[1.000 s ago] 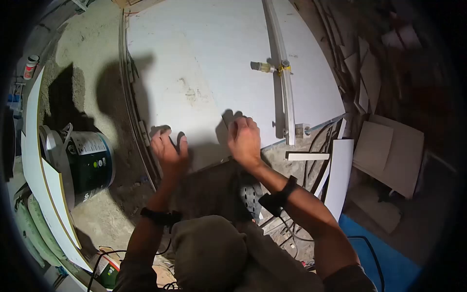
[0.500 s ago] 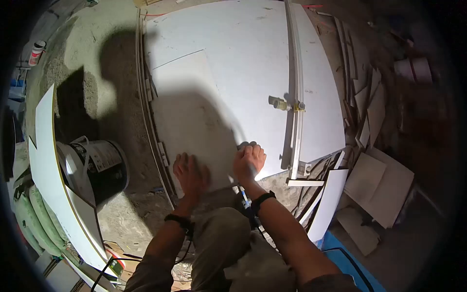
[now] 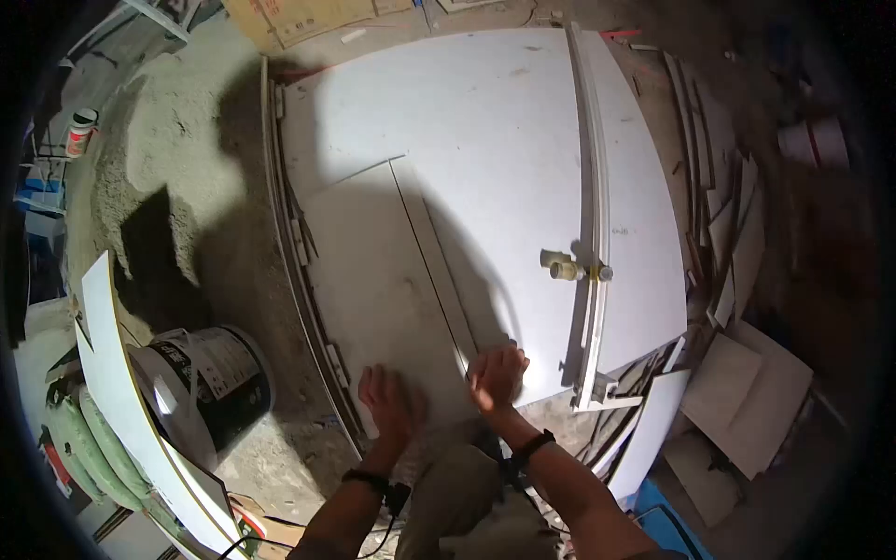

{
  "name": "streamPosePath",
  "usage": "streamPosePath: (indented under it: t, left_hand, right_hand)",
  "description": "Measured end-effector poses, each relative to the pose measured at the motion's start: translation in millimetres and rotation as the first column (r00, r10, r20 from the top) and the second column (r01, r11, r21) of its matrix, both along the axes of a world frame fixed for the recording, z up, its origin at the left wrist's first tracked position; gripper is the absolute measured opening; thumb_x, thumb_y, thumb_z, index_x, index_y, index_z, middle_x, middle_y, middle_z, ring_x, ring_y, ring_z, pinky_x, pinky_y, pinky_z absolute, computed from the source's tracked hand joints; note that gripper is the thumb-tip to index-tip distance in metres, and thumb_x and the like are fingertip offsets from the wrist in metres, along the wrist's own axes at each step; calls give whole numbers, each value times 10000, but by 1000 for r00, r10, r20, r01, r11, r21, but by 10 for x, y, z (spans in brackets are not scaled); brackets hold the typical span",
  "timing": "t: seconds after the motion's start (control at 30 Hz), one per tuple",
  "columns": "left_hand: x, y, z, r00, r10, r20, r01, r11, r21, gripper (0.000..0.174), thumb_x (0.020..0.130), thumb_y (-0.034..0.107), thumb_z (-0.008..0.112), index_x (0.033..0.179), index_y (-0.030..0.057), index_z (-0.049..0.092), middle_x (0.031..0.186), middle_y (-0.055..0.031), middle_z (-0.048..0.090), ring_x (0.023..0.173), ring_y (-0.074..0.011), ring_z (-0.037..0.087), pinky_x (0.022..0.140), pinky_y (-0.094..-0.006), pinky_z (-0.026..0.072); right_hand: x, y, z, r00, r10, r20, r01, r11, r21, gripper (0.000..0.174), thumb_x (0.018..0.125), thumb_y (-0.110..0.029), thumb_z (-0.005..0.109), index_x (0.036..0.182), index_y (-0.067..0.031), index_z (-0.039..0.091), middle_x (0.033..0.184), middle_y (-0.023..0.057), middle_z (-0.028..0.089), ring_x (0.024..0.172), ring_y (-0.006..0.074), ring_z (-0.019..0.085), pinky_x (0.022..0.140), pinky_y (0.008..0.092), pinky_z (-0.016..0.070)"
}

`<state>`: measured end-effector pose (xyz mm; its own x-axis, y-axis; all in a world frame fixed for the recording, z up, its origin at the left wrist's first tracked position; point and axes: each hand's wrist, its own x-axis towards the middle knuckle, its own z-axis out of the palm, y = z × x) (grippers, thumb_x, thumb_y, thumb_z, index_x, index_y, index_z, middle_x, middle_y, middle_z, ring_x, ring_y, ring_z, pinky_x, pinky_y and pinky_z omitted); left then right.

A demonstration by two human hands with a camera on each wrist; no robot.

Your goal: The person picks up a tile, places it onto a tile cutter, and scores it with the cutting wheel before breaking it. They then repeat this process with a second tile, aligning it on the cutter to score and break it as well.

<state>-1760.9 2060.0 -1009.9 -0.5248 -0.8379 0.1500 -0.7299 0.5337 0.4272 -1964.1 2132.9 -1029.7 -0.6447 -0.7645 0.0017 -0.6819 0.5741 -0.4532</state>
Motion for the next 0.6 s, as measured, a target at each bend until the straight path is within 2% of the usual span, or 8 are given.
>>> streamPosePath:
  t: [0.17,0.23,0.27,0.3,0.37,0.47,0.57,0.6]
  left_hand:
    - [-91,51,113,999,-44,-28,44,999,4,628,841,208,719,1371,-24,476,1449,-298,404,1358,-524,369,1087,-658,316]
    - [-73,97,101,999,-32,-10,32,999,-20,615,844,202,715,1366,-26,481,1442,-297,417,1355,-519,376,1094,-651,315]
    - [-56,105,84,1000,-14,15,15,1000,-23,602,848,195,710,1360,-29,487,1434,-295,429,1353,-515,382,1101,-644,314]
    - [-48,119,72,999,-5,-46,3,999,-38,590,852,197,708,1352,-31,495,1427,-294,441,1351,-511,386,1109,-638,312]
    - [-21,167,56,996,-26,-85,20,998,-65,573,857,199,706,1338,-42,508,1422,-295,454,1350,-504,391,1122,-629,306]
    - [76,132,-73,996,-58,-69,50,993,-108,561,869,201,699,1331,-59,513,1427,-303,455,1351,-499,393,1127,-631,299]
    - [32,166,-14,999,-36,-28,32,993,-114,543,893,207,675,1329,-73,512,1425,-314,460,1354,-496,396,1131,-636,291]
    - [20,158,16,1000,-23,-1,23,993,-117,531,908,210,659,1328,-79,510,1421,-318,466,1356,-495,396,1133,-637,288]
  right_hand:
    - [137,-115,309,996,-84,-13,84,996,11,292,899,-297,710,838,-31,604,977,216,611,970,426,588,849,545,442]
    - [-56,-58,268,977,10,215,-29,996,83,318,915,-316,687,880,-6,628,927,198,626,908,401,619,856,518,492]
    - [-139,-91,331,915,-50,401,5,994,113,377,912,-368,706,852,-1,640,895,223,638,906,411,613,842,517,493]
    - [-245,-112,394,929,-88,360,57,994,96,377,912,-368,706,852,-1,640,895,223,638,906,411,613,842,517,493]
    - [-534,-13,491,821,-23,571,86,993,-83,416,957,-403,698,888,3,642,792,177,624,755,341,631,746,462,512]
    - [-821,173,1259,478,-116,870,260,965,-14,405,1046,-374,640,898,2,616,699,68,588,600,131,602,587,344,480]
    - [-1350,428,1747,480,-108,871,437,890,-130,372,1060,-315,617,874,5,590,689,50,587,555,136,613,533,321,471]
    - [-1625,472,1962,550,-128,825,467,866,-177,381,1062,-300,614,848,13,584,691,59,594,531,151,624,510,306,469]
